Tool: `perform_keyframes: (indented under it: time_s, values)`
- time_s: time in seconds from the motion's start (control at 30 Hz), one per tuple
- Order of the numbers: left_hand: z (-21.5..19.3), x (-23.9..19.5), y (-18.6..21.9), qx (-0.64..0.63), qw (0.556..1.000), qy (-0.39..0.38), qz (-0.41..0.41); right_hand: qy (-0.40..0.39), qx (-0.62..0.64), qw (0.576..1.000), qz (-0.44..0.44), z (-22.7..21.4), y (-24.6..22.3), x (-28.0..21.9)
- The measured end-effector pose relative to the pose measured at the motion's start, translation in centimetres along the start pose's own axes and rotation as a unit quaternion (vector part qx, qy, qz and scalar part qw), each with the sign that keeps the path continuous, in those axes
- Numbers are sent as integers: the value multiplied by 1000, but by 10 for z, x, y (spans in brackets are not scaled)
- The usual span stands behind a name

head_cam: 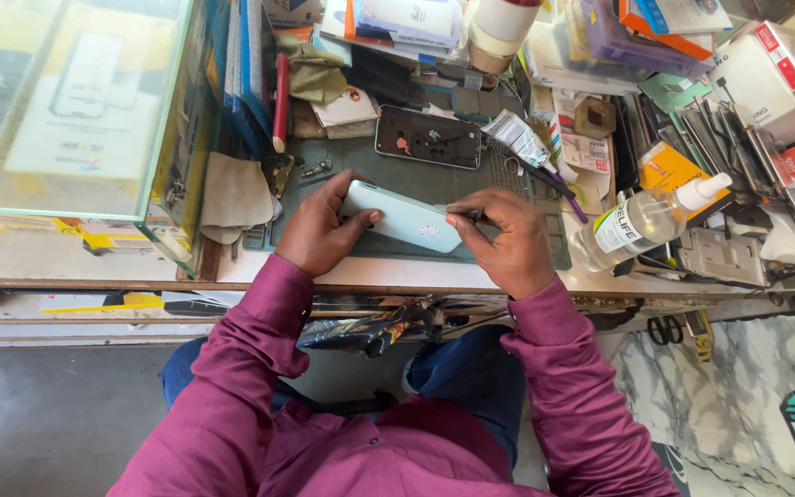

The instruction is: The person removes a SIM card from a smartphone, then uses a prying tool to separate the back cover from the phone body. The back cover is placed on the workbench, and the person continues to manipulate the phone's internal components.

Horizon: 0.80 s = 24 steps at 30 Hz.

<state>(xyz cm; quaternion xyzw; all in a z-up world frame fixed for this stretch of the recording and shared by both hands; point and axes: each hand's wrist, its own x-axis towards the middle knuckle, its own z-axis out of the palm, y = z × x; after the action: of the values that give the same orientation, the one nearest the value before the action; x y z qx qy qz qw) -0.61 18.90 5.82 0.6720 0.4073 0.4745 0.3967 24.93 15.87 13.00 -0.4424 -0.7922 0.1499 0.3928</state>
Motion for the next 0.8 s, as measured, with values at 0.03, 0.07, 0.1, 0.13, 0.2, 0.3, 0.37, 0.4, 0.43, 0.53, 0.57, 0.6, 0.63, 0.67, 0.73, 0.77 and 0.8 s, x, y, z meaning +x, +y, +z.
perform_keyframes:
  time_s: [0.03, 0.07, 0.1, 0.13, 0.2, 0.3, 0.37, 0.4, 0.43, 0.53, 0.57, 0.6, 0.63, 0.67, 0.73, 0.77, 0.8]
  values:
    - [0, -1, 0, 7, 1000, 1, -6, -1, -4, 1000, -1, 0, -1, 0]
    - [0, 0, -1, 16, 1000, 2, -11, -2, -8, 1000, -2, 0, -1, 0]
    - [0, -1, -1, 24, 1000, 4, -17, -3, -11, 1000, -4, 0, -2, 0]
    - [0, -1, -1, 13, 1000, 3, -7, -2, -1, 1000, -3, 0, -3, 0]
    - [0, -1, 0, -11, 1000, 2, 14, -1, 19, 1000, -2, 0, -4, 0]
    - [0, -2, -1, 13, 999, 7, 39, 1, -14, 1000, -2, -1, -5, -1]
    - [2, -2, -2, -3, 1000, 1, 23, 3, -31, 1000, -7, -1, -5, -1]
    - [2, -2, -2, -10, 1000, -3, 15, 4, -39, 999, -10, 0, -4, -1]
    - [2, -2, -3, -7, 1000, -2, 15, 3, -37, 999, -14, 0, -4, -1]
    - [2, -2, -2, 1, 1000, 0, 14, 4, -36, 999, -23, 0, -4, 0]
    - [2, -2, -2, 2, 1000, -1, 11, 6, -38, 999, -22, 0, -5, 0]
    - [2, -2, -2, 3, 1000, -1, 9, 6, -39, 999, -21, -1, -6, 0]
    - [1, -1, -2, 3, 1000, -2, 13, 7, -41, 999, -23, -1, -7, 1]
    - [1, -2, -3, 2, 1000, -3, 16, 7, -43, 999, -24, -1, -7, 1]
    - [1, -1, -3, 4, 1000, -4, 20, 6, -53, 998, -27, -1, -8, 1]
    - [1, -1, -4, 6, 1000, -5, 20, 5, -61, 998, -28, -2, -7, 1]
    - [1, -1, -4, 10, 1000, -5, 21, 4, -68, 997, -29, -2, -7, 1]
